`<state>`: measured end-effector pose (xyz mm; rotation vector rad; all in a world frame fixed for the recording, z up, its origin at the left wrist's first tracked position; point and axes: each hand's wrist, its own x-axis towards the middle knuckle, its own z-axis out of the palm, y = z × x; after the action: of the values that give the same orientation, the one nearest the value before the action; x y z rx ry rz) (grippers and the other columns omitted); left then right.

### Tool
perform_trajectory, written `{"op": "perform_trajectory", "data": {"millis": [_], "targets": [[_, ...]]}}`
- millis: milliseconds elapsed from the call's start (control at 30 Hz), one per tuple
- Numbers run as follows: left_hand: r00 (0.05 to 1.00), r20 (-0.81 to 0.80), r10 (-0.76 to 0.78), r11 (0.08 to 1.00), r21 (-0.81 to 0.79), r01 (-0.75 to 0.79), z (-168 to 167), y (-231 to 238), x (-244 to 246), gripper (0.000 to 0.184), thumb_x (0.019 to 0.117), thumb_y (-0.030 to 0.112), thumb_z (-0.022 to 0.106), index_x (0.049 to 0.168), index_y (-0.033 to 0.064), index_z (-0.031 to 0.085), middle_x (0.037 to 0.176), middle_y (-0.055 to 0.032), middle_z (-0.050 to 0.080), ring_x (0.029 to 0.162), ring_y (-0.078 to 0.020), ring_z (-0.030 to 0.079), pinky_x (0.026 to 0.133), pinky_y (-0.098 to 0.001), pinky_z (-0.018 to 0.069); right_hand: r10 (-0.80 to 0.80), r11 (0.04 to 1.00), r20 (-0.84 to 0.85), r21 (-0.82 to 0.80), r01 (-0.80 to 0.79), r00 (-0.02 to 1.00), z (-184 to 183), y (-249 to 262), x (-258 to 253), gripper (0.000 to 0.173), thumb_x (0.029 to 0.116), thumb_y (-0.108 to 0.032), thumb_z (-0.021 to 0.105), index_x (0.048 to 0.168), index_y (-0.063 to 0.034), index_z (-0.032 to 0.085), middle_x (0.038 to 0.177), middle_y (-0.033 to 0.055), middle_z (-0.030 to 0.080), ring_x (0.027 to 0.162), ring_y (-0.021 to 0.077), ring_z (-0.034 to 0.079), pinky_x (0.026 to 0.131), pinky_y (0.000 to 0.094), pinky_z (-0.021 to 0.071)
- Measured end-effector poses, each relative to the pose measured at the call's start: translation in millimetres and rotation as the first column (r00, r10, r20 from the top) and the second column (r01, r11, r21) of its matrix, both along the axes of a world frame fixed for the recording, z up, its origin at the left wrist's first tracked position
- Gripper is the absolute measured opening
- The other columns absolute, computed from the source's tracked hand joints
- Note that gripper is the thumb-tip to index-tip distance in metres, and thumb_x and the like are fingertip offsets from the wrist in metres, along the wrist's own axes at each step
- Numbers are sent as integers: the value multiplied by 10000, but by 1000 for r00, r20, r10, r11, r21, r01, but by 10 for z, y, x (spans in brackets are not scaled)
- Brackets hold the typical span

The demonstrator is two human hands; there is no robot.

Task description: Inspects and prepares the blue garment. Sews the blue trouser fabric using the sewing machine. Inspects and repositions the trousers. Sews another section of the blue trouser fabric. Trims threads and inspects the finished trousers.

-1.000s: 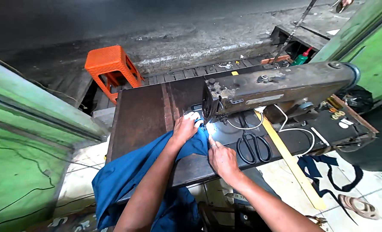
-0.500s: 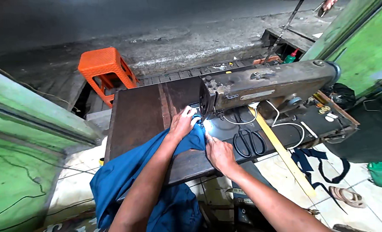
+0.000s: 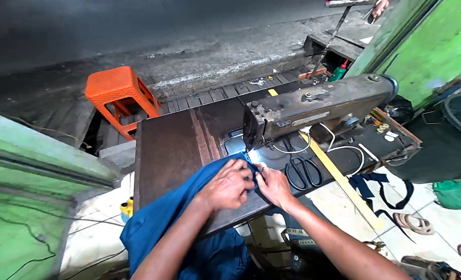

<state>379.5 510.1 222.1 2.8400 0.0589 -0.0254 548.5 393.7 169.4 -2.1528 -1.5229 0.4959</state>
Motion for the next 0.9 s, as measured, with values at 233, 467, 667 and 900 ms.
{"op": "perform_trajectory", "data": {"millis": [233, 467, 667, 900], "targets": [[999, 44, 17, 1000, 13, -17, -120, -242, 59, 239, 959, 212, 558, 1060, 114, 751, 973, -87, 724, 1063, -271, 683, 1203, -564, 290, 25, 976, -83, -214, -43, 996, 259, -2, 13, 507, 1008, -300, 520, 1490, -146, 526, 988, 130, 724, 952, 318, 692, 892, 507, 527], [903, -169, 395, 911, 200, -361, -82, -445, 228, 512, 945, 398, 594, 1303, 34, 616, 1242, -177, 655, 1251, -366, 576, 1170, -627, 251, 100, 973, -14, -206, -101, 995, 233, -177, -23, 508, 1039, -238, 443, 1527, -101, 483, 1129, 177, 725, 1073, 351, 696, 950, 515, 529], [863, -76, 500, 861, 156, -485, -342, -379, 88, 564, 970, 472, 519, 1376, 87, 593, 1526, -80, 517, 1462, -228, 431, 1247, -544, 185, 143, 985, 123, -115, -129, 982, 122, -270, -95, 486, 1060, -210, 409, 1517, -76, 503, 1185, 188, 698, 1014, 359, 709, 880, 496, 562], [855, 27, 518, 850, 96, -518, -535, -357, 22, 647, 996, 558, 476, 1516, 173, 497, 1544, -26, 511, 1462, -189, 425, 1244, -506, 211, 167, 975, 183, -175, -135, 969, 127, -295, -119, 470, 1074, -194, 394, 1501, -35, 508, 1226, 196, 677, 1042, 355, 701, 897, 474, 563]]}}
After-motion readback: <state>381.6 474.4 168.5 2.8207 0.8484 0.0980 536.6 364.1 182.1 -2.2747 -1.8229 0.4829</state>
